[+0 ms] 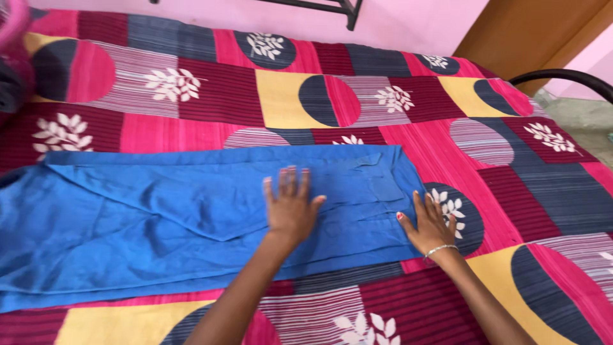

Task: The person buttons a blue shirt laid on a patterned bedsheet, then folds the shirt in half lengthwise and rolls it into a compact bundle. The folded shirt remains on the bed at the end of the clip.

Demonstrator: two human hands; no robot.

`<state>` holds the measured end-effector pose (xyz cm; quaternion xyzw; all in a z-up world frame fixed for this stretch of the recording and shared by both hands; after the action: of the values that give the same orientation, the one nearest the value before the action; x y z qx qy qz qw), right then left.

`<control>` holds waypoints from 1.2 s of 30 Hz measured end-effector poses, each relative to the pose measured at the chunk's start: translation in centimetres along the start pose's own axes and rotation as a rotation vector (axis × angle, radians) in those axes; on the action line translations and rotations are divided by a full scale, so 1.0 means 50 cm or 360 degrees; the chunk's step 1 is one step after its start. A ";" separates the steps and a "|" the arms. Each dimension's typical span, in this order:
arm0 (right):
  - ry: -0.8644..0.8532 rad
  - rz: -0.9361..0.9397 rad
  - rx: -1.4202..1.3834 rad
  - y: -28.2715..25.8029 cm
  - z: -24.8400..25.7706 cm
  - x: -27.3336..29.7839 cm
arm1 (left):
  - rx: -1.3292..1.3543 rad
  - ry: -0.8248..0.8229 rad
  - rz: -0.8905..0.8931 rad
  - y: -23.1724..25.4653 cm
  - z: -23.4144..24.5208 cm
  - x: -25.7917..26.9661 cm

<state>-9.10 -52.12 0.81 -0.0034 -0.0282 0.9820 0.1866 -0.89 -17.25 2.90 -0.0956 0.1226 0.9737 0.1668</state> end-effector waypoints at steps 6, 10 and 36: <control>0.0059 -0.0005 -0.0338 0.026 0.086 0.073 | 0.0128 0.0092 -0.0488 0.244 -0.084 -0.135; -0.0056 -0.0270 0.0000 -0.006 0.104 0.082 | 0.0285 -0.0072 -0.0556 0.324 -0.139 -0.249; -0.0597 -0.0075 -0.1078 0.059 0.053 0.026 | -0.0533 0.0173 -0.1062 0.477 -0.277 -0.495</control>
<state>-11.42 -54.55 3.31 0.1153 -0.3846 0.8961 0.1891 15.75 -50.29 0.28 -0.2078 -0.0673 0.8659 0.4500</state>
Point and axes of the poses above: each hand's wrist, its own x-axis away from the middle knuckle, its own z-axis out of the back of the hand, y = z × x, the point moved 4 cm from there along -x, towards the middle knuckle, and after that the axes turned 3 degrees about -x, right-handed, at the moved point
